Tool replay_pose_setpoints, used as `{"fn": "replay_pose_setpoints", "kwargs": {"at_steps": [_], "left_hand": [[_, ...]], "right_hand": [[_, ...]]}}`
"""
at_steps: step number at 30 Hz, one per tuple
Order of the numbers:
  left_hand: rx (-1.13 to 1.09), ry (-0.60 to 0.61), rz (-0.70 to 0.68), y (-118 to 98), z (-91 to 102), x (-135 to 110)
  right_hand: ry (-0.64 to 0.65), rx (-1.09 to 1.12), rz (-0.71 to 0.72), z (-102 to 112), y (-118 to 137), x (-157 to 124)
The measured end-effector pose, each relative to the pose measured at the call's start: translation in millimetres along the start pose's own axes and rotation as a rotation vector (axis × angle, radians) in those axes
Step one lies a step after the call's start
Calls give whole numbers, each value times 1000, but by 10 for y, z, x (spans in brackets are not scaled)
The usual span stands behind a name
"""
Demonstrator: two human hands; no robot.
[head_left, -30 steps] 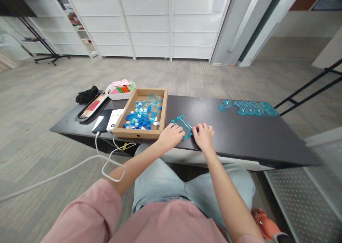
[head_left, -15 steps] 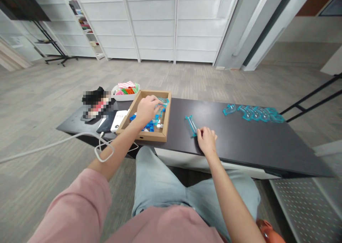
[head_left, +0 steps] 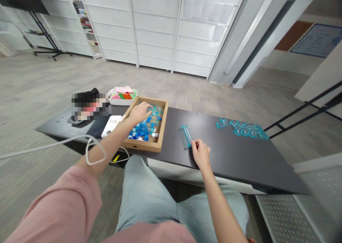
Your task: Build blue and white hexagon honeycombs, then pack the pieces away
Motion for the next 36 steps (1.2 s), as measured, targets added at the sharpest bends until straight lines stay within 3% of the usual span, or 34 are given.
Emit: {"fn": "replay_pose_setpoints", "kwargs": {"at_steps": [2,5,7,9,12,14,17,20,22,24,27,32,34,36], "left_hand": [[-33,-6,-90,-191,-30,-380],[-105,-109,-335,-702,-146,-1178],[-152,-32,-552,-1143,-425,-1669],[-171,28,-656,-1497,-715,-1986],[-128,110,-760,-1918,-1046,-2152],[-73,146,-790,-2098,-1156,-2141],[1,134,-764,-2190,-1203,-2078],[-51,59,-704,-2107,-1197,-1993],[-88,6,-650,-2026,-1220,-1890],[-99,-32,-604,-1994,-1268,-1756],[-160,-44,-620,-2071,-1360,-1570],[-251,11,-646,-2175,-1526,-1402],[-244,29,-621,-2156,-1570,-1365],[-292,59,-612,-2122,-1585,-1320]], "right_hand": [[6,108,20,21,12,4],[14,238,69,33,161,92],[23,251,144,-5,403,250],[51,241,217,-117,725,496],[101,219,261,-388,1251,960],[148,63,252,-606,1595,1245],[211,-221,152,-869,1913,1527],[252,-312,97,-976,1976,1613],[257,-353,122,-951,1900,1612],[210,-408,161,-795,1721,1600],[61,-502,103,-274,1203,1582],[-154,-560,-263,817,13,1395],[-156,-554,-324,1029,-323,1283],[-141,-539,-346,1093,-540,1191]]}}
Point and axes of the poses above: each hand's wrist, its own x-axis towards the middle knuckle, its own z-axis out of the back of the hand, y = z × x, the point moved 8 cm from there along x, towards the middle knuckle, and after that the axes turned 13 degrees about y, right-handed, at the moved point
